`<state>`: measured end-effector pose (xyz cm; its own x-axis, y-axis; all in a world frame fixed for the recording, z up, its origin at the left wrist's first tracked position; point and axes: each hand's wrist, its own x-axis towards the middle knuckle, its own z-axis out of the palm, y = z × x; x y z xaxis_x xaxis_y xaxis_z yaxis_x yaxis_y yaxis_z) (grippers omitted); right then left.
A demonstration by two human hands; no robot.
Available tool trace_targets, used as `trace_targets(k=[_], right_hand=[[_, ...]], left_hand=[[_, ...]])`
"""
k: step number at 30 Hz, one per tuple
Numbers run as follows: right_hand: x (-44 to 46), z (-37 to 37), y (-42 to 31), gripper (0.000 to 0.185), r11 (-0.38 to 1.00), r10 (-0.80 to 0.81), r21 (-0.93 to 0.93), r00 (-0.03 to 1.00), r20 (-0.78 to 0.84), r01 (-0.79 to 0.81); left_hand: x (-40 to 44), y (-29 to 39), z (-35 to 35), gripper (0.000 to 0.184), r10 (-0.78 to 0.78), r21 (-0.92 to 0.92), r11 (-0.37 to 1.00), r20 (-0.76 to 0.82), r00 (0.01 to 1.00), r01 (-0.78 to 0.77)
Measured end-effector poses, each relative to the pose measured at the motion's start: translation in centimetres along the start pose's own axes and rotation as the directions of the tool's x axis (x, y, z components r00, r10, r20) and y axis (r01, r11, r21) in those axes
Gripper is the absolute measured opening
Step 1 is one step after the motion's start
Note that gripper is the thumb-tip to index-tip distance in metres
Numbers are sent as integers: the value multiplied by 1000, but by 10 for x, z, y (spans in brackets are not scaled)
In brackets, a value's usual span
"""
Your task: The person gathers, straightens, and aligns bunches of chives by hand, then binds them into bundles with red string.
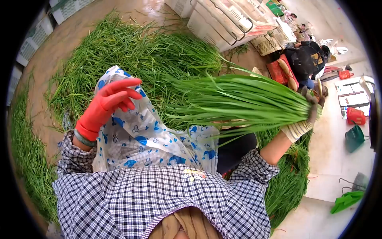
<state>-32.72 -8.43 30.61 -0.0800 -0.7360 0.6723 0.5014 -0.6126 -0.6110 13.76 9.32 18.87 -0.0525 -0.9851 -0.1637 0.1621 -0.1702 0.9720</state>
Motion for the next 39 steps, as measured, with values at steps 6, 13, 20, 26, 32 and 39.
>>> trace_targets(k=[6,13,20,26,32,39], right_hand=[[-113,101,66,43,886,373,-450,747,551,-110],[-301,230,132,37,956,66,-71,27,997,283],[-394,292,172,40,-662,371,708,715,593,-244],[-276,328,202,24,-743,-18,669,999,38,-39],[-372,414,194,64,-359,844,11,330,-423,933],[-317,284,120,36,959,-31,105,-268,963,262]], left_hand=[[53,-37,83,79,120,-615,764,435,893,197],[79,-37,103,64,134,-871,393,371,919,295],[55,-35,80,65,20,-692,684,336,942,232],[30,-29,54,66,-55,-554,796,333,942,242],[-45,-29,9,67,-168,-482,828,278,946,288],[-131,-68,43,68,-306,-589,710,235,923,386]])
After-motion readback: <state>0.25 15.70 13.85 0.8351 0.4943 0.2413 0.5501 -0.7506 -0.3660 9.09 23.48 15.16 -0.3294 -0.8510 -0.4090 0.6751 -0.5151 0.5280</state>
